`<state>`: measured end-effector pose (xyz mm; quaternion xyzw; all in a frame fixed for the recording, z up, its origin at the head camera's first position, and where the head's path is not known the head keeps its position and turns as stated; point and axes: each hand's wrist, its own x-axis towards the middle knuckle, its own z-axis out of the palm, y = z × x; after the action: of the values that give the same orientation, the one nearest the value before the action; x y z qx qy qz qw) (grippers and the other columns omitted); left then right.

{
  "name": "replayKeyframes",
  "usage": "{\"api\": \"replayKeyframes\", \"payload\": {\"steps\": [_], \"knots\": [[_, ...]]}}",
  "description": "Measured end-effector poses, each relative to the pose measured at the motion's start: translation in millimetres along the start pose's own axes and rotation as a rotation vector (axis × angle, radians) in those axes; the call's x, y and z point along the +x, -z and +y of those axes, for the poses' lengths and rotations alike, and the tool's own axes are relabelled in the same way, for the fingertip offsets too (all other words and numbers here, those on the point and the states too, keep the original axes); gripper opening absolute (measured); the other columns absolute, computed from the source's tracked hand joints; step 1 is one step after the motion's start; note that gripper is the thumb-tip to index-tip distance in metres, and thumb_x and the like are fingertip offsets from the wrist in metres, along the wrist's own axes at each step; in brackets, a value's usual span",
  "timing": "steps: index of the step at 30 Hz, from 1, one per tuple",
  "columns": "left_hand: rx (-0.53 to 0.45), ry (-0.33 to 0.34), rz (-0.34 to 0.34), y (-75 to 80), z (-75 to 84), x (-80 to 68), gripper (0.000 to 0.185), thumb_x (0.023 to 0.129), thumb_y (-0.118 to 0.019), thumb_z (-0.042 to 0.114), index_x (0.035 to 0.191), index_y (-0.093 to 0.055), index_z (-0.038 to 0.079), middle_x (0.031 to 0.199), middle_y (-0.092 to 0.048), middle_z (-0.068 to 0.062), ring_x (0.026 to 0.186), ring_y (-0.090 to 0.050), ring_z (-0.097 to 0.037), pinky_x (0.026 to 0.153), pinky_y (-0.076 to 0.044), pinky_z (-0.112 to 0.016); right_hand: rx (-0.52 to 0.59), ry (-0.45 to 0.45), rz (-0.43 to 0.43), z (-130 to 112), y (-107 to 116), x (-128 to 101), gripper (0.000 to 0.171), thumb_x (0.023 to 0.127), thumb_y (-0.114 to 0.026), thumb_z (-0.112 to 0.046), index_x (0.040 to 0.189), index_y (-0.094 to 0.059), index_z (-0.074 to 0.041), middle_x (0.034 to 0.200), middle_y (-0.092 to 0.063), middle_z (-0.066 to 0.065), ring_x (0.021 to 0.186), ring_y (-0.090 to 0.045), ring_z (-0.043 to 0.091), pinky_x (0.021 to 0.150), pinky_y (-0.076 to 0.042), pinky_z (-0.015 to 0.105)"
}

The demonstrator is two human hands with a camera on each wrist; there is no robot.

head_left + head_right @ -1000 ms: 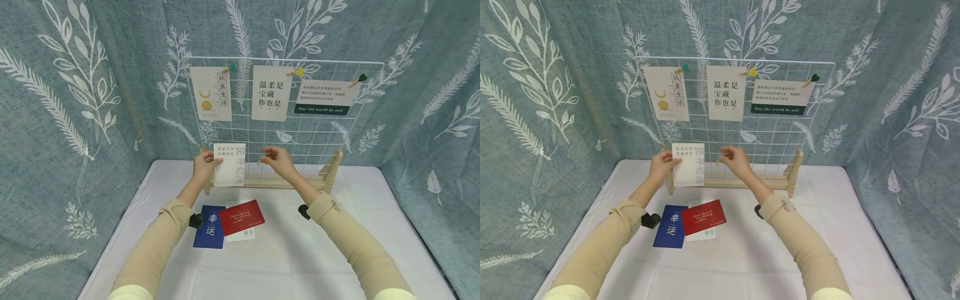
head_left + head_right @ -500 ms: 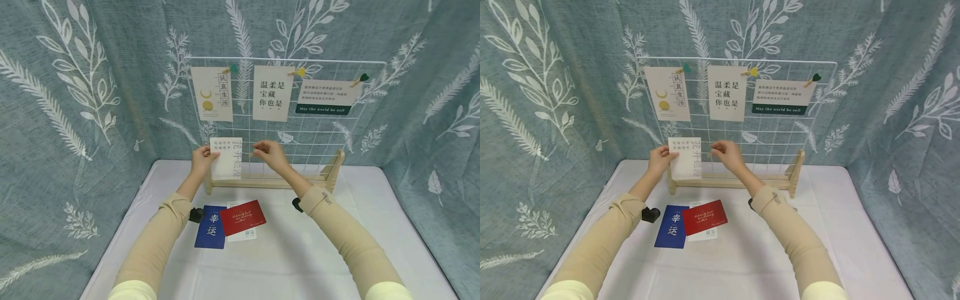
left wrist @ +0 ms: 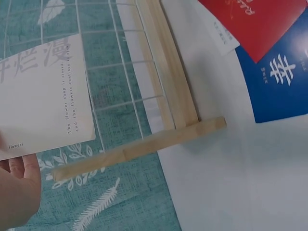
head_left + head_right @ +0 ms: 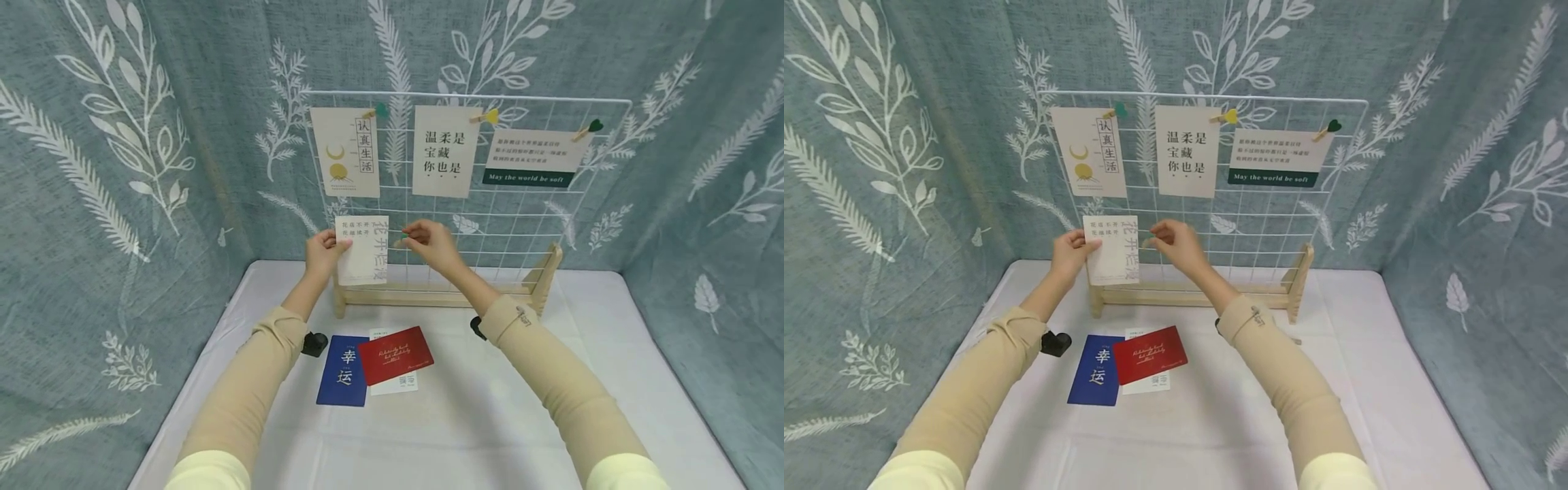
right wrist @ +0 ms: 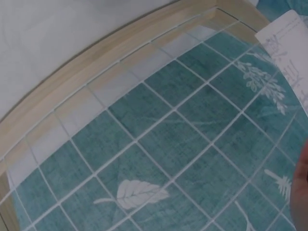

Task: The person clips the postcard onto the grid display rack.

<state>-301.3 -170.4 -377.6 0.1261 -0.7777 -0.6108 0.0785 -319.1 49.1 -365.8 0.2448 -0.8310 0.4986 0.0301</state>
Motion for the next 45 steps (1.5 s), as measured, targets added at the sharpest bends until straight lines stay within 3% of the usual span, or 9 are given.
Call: {"api": "replayKeyframes", "payload": {"steps": [11,18,36,45], "knots": [[0.049,-0.057,0.019,4.8,6.3,9.1,0.031,0.089,-0.063,0.007,0.116,-0.058,-0.009,0.115,-0.063,-0.027,0.070,-0.054,-0.001,0.064,-0.044,-0.009,-0.069,0.035,0.067,-7,1,13,0.023,0.090,-0.061,-0.004,0.111,-0.062,0.006,0.106,-0.068,0.022,0.096,-0.066,0.030,0.084,-0.055,0.033],[0.050,-0.042,0.029,4.2,4.6,7.9,0.031,0.090,-0.063,0.007,0.116,-0.058,-0.008,0.115,-0.063,-0.026,0.069,-0.053,0.001,0.063,-0.044,-0.008,-0.050,0.027,0.070,-11,0,14,0.023,0.090,-0.061,-0.004,0.110,-0.061,0.007,0.107,-0.067,0.022,0.097,-0.066,0.030,0.085,-0.055,0.033],[0.041,-0.060,0.026,4.9,14.1,18.3,0.031,0.090,-0.061,0.006,0.116,-0.057,-0.010,0.116,-0.061,-0.029,0.066,-0.053,0.001,0.063,-0.045,-0.010,-0.174,-0.003,0.098,-19,-4,35,0.018,0.088,-0.062,-0.005,0.103,-0.064,0.005,0.102,-0.069,0.018,0.094,-0.067,0.027,0.084,-0.055,0.029],[0.062,-0.054,0.050,2.6,10.3,19.1,0.031,0.089,-0.063,0.007,0.115,-0.057,-0.010,0.114,-0.064,-0.026,0.075,-0.059,-0.007,0.067,-0.048,-0.013,-0.185,0.078,0.219,-18,-13,34,0.017,0.087,-0.063,-0.005,0.099,-0.066,0.006,0.098,-0.071,0.019,0.091,-0.070,0.028,0.083,-0.056,0.030]]}}
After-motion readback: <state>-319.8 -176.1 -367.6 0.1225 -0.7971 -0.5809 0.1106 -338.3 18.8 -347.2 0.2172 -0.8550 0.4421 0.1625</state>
